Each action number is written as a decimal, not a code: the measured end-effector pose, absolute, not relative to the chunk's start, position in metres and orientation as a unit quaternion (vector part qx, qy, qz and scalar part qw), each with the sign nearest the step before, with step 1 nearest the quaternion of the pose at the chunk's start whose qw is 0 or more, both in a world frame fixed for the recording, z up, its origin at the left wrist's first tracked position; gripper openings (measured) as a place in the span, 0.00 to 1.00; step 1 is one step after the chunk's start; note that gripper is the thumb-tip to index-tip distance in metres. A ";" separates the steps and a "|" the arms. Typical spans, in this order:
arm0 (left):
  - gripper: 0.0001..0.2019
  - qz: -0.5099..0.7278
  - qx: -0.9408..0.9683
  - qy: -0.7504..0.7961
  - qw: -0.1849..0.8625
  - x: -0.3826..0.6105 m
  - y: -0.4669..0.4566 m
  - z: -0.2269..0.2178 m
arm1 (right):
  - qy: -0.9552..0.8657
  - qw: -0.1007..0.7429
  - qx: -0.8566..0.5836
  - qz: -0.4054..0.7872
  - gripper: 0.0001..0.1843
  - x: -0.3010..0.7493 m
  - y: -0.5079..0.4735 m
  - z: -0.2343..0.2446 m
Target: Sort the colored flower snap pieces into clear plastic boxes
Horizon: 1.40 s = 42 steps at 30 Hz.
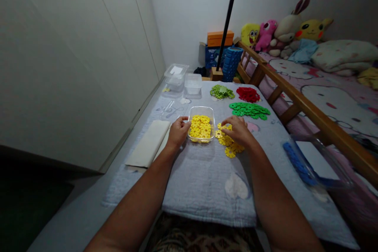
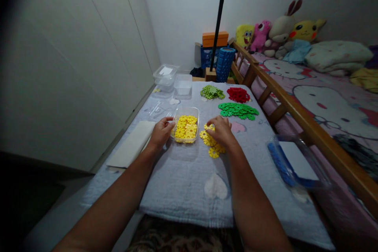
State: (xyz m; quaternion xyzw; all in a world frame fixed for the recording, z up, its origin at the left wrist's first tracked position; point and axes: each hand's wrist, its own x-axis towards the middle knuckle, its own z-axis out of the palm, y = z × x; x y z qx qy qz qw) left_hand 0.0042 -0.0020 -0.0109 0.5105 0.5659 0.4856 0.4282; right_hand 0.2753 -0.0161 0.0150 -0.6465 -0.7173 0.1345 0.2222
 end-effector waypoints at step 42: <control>0.22 0.482 0.528 0.563 0.415 0.004 0.001 -0.017 | -0.647 0.221 -0.724 0.089 0.12 0.264 -0.008 0.000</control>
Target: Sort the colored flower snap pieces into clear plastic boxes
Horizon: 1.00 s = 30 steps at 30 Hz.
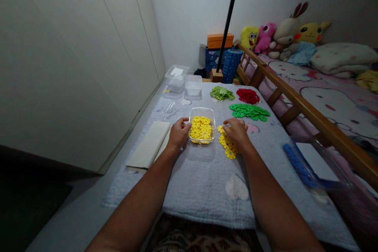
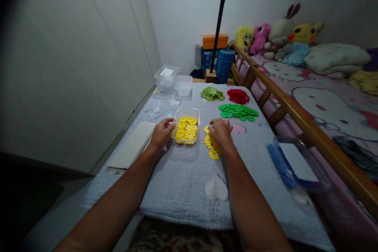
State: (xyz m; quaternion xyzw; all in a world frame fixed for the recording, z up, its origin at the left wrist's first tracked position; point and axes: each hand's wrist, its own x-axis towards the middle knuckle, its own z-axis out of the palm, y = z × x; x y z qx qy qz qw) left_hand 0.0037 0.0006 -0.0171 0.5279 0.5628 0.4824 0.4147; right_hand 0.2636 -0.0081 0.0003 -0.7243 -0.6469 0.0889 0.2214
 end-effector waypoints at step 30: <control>0.20 0.485 0.522 0.568 0.413 0.004 0.000 -0.013 | -0.737 0.344 -0.576 0.080 0.08 0.214 -0.001 0.041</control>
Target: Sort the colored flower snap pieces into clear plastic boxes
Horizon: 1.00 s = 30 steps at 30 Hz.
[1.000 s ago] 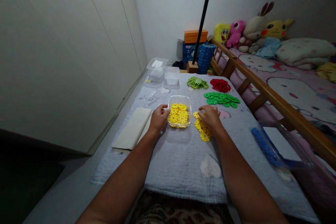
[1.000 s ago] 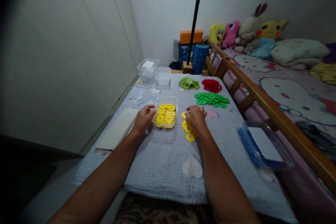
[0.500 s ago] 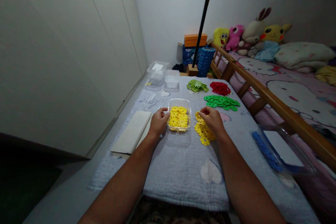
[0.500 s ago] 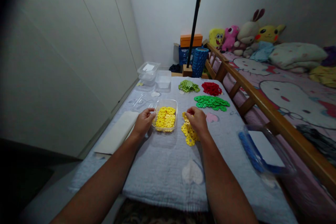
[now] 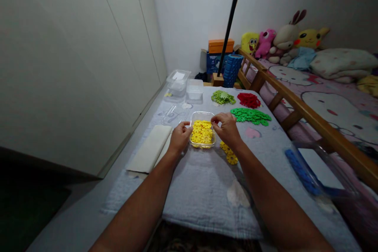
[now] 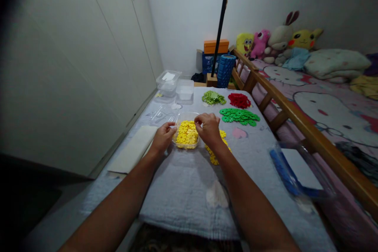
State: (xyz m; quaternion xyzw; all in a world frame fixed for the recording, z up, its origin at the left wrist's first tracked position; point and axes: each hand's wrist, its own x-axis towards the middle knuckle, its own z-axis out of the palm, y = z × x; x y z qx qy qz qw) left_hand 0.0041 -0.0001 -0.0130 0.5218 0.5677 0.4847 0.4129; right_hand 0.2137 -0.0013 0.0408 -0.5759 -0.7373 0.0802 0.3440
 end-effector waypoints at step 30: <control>0.24 0.486 0.516 0.565 0.421 0.003 0.001 -0.017 | -0.630 0.294 -0.669 0.263 0.06 0.335 0.011 -0.012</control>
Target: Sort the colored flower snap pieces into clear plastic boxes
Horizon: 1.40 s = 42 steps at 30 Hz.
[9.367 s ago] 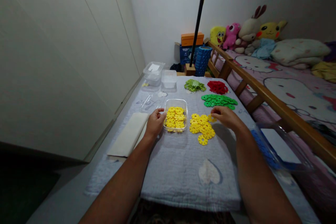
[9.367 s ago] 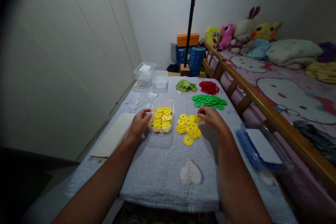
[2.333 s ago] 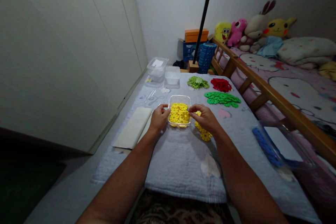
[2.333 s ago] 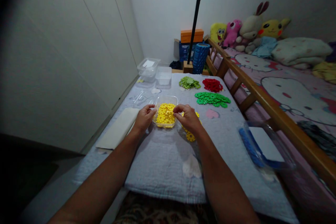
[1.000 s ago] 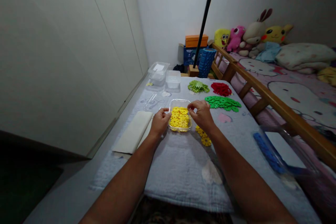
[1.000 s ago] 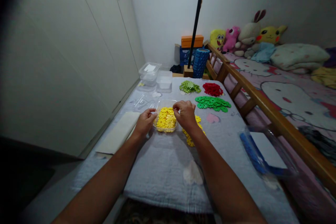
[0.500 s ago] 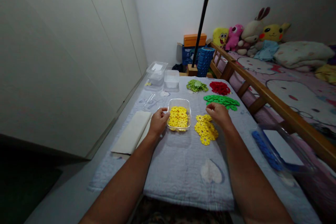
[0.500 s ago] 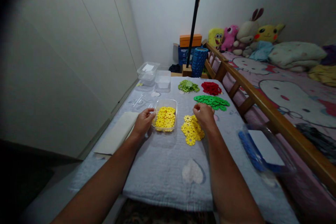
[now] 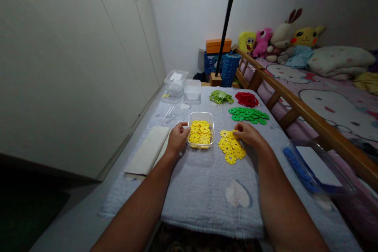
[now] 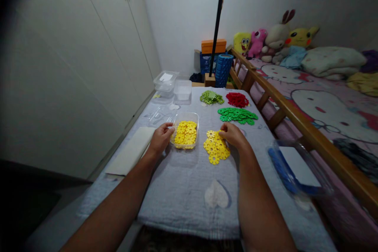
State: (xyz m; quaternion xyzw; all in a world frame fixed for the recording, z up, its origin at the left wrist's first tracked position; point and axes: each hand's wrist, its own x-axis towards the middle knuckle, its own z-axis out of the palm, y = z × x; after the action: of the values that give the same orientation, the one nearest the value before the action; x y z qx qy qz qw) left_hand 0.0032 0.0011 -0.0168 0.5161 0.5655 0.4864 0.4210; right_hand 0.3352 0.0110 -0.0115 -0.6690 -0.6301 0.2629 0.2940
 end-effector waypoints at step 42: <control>0.24 0.485 0.522 0.566 0.414 0.002 0.001 -0.017 | -0.707 0.184 -0.674 0.109 0.03 0.318 0.004 -0.018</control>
State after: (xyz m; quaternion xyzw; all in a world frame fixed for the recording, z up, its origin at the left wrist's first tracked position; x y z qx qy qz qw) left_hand 0.0022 0.0015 -0.0165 0.5223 0.5663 0.4850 0.4139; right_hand 0.3180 0.0038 -0.0176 -0.6745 -0.7067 0.1093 0.1835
